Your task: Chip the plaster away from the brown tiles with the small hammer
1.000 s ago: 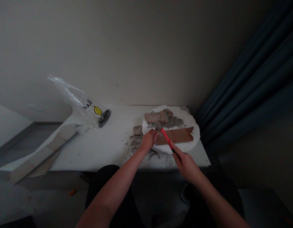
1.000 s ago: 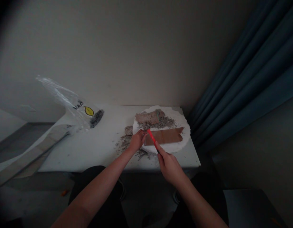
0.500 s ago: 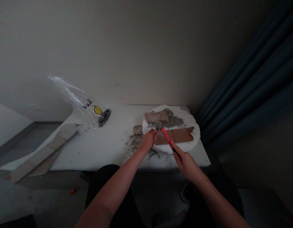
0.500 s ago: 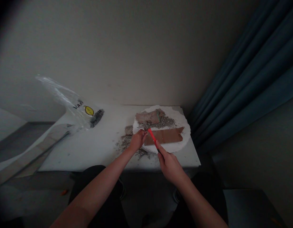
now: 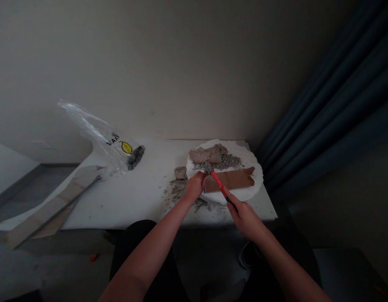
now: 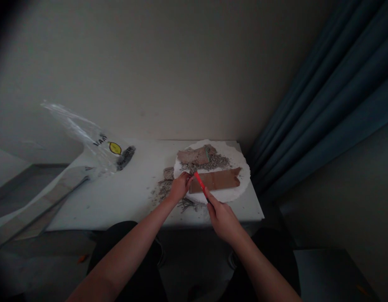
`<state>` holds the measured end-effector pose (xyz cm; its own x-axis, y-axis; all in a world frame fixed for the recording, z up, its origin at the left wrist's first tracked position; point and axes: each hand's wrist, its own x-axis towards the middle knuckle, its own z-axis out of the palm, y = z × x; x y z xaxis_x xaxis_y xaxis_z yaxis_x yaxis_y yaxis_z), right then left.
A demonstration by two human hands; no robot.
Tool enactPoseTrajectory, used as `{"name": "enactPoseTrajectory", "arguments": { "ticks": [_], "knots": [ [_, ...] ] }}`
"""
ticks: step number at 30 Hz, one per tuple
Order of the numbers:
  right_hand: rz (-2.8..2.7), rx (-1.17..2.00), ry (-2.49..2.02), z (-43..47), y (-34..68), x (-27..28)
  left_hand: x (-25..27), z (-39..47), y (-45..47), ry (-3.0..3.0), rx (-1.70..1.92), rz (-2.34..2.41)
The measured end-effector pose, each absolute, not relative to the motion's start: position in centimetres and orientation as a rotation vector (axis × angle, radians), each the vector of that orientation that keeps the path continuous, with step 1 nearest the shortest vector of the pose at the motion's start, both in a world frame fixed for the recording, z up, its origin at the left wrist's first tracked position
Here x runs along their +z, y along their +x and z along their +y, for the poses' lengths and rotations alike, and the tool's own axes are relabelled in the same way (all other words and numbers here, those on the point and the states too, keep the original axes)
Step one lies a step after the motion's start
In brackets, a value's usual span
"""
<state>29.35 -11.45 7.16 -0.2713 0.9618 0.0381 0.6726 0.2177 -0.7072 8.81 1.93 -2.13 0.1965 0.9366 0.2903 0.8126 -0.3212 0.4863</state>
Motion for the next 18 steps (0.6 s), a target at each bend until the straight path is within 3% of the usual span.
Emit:
{"name": "enactPoseTrajectory", "arguments": {
  "ticks": [18],
  "knots": [
    [-2.001, 0.806, -1.504, -11.43, 29.23, 6.82, -2.00, 1.88, 8.87, 2.232, 0.788, 1.684]
  ]
}}
